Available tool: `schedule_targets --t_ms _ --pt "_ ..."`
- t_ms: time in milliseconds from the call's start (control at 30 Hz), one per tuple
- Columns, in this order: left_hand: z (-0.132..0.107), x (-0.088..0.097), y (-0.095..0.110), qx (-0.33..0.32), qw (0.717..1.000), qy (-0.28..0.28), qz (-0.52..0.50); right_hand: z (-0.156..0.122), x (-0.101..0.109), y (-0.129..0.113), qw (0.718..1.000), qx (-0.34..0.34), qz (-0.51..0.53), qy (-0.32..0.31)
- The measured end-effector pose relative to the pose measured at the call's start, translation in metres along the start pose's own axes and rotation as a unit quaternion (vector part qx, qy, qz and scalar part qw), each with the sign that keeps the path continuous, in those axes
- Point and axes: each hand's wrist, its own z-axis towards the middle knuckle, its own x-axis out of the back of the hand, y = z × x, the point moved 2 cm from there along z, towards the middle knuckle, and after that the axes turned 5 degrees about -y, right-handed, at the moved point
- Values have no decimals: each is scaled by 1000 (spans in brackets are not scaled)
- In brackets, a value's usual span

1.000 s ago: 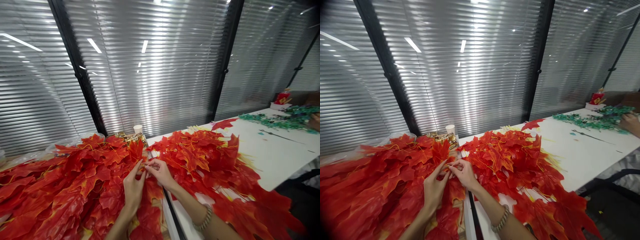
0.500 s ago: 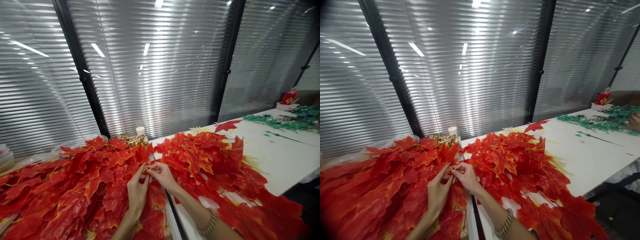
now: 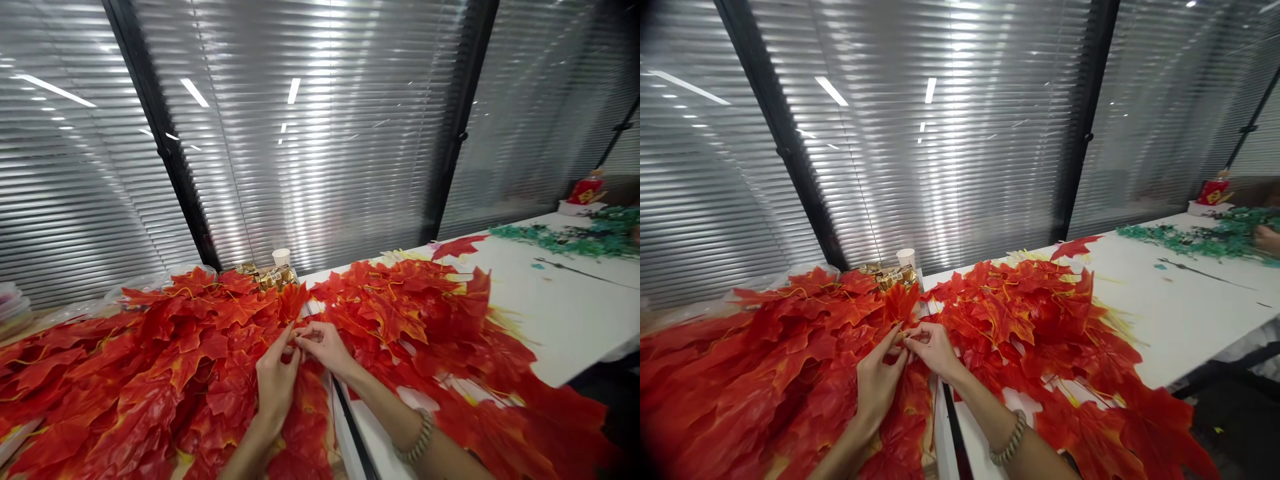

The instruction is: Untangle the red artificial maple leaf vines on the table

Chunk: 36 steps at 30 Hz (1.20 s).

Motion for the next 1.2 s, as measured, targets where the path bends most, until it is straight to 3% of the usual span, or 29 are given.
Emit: schedule_targets --t_ms 400,633,967,1200 --pt "12 5 0 33 997 5 -63 4 4 -14 999 29 11 19" --pt "11 8 7 16 999 -1 -37 3 2 -13 999 42 18 9" --pt "6 6 7 5 1000 18 19 2 7 -10 991 88 -98 16" --pt "10 6 3 15 1000 9 2 2 6 -10 997 54 -53 31"
